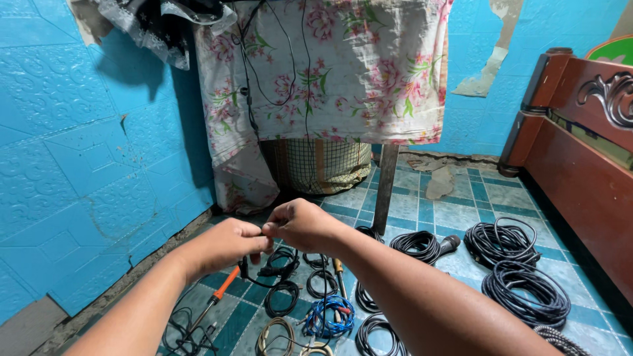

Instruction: The person solders cables and connectors using a soldering iron while sitting on the floor. They handle several coiled cables, strip wire ends, and apply heat to join the components.

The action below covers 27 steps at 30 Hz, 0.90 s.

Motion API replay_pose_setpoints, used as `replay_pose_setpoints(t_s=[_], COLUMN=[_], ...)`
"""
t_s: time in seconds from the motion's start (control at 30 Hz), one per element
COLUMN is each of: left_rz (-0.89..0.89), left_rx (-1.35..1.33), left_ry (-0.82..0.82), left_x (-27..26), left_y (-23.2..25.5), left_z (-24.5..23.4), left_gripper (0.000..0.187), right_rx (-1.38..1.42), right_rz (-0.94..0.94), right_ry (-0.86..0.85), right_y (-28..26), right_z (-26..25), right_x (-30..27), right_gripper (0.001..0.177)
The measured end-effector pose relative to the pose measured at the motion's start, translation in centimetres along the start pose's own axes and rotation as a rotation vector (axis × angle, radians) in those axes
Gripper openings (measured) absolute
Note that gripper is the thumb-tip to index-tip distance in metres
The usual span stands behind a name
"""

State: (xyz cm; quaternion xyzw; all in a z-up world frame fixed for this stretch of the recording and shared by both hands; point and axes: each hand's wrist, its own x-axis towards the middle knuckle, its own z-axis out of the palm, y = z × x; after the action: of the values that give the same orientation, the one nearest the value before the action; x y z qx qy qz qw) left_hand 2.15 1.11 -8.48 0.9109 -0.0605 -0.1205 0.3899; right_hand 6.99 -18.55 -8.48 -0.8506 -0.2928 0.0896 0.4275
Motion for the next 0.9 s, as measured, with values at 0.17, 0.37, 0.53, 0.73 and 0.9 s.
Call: replay_pose_setpoints(t_s=[0.17,0.37,0.53,0.73,0.9], left_rz=[-0.038,-0.111,-0.187,0.12,0.347], left_rx=[-0.716,-0.874,-0.698,-0.954,-1.178], left_ry=[-0.002,0.011,-0.136,-0.111,0.204], left_x=[-1.4,-2.0,-3.4,-5.1,-5.5], left_y=[0.6,1.6,2.3,4.5,6.5], left_z=[0.3,0.1,-1.0,-1.6,-3.0], left_gripper=[0.04,0.043,0.044,0.038,0.033], right_rx=[0.236,0.31,0.351,0.503,0.558], right_rz=[-0.036,-0.028,-0.108,-0.028,0.117], right_ry=[-0.041,-0.118,-0.171,-0.036,-0.061], right_y=[-0.3,-0.9,0.2,1.2,0.9], right_z=[-0.2,-1.9,-4.4,-3.6,-0.5], right_x=[0.0,-0.6,-1.2,-0.9,-1.1], right_gripper=[0.026,0.021,0.032,0.025,0.033])
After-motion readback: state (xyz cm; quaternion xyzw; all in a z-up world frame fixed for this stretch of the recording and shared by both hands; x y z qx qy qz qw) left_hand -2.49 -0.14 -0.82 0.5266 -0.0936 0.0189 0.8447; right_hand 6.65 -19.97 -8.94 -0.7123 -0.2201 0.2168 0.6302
